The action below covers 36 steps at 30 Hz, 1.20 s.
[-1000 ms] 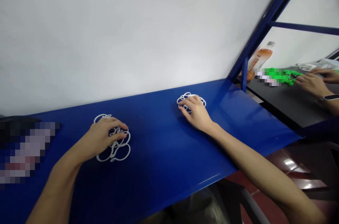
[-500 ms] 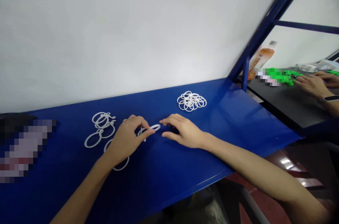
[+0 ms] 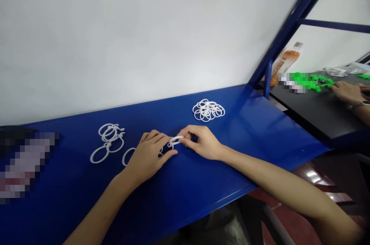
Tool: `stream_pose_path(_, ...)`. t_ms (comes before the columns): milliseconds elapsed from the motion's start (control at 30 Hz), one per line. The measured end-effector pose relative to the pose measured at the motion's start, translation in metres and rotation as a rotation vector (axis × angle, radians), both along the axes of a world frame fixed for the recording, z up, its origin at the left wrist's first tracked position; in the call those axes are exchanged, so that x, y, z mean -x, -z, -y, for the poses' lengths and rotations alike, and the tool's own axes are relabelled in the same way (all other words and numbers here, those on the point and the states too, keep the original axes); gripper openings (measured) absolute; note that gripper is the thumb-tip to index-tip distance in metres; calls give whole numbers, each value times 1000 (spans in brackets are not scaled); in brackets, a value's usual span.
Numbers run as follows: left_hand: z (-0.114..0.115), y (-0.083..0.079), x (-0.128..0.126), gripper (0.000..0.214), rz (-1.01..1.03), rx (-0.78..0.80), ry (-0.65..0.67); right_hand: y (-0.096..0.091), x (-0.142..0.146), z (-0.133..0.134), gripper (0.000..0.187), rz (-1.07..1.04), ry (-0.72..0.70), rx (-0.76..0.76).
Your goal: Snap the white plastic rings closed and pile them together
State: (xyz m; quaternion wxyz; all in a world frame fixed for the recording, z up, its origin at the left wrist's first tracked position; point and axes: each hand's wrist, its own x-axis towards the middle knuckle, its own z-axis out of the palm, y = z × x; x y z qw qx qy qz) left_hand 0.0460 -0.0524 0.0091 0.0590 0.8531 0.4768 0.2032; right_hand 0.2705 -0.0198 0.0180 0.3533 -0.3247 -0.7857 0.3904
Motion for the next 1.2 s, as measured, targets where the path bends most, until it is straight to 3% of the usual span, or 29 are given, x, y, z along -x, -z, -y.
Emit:
stream_pose_path(300, 0, -2, 6, 21, -27, -51, -42, -2, -3, -3, 11, -15, 69, -43)
stream_pose_path(600, 3, -10, -1, 21, 226, -49, -91, 0, 1, 3, 17, -122, -37, 263)
stream_pose_path(667, 3, -12, -3, 20, 274, -1, -120, 1, -1, 4, 28, -72, -61, 172)
stream_pose_path(733, 4, -12, -5, 19, 321, 37, -134, 0, -2, 5, 34, 20, -79, -18)
stream_pose_path(800, 5, -11, -7, 18, 355, 51, -129, -2, -4, 6, 26, 78, -90, -170)
stream_pose_path(867, 7, -10, -10, 17, 371, 56, -115, -4, -4, 6, 18, 72, -79, -212)
stream_pose_path(1033, 11, -10, -14, 19, 435, 6, -90, -6, -3, 6, 8, 26, -40, -72)
stream_pose_path(1200, 11, -14, -13, 19, 472, 41, -87, -6, -1, 7, 13, 17, -26, 48)
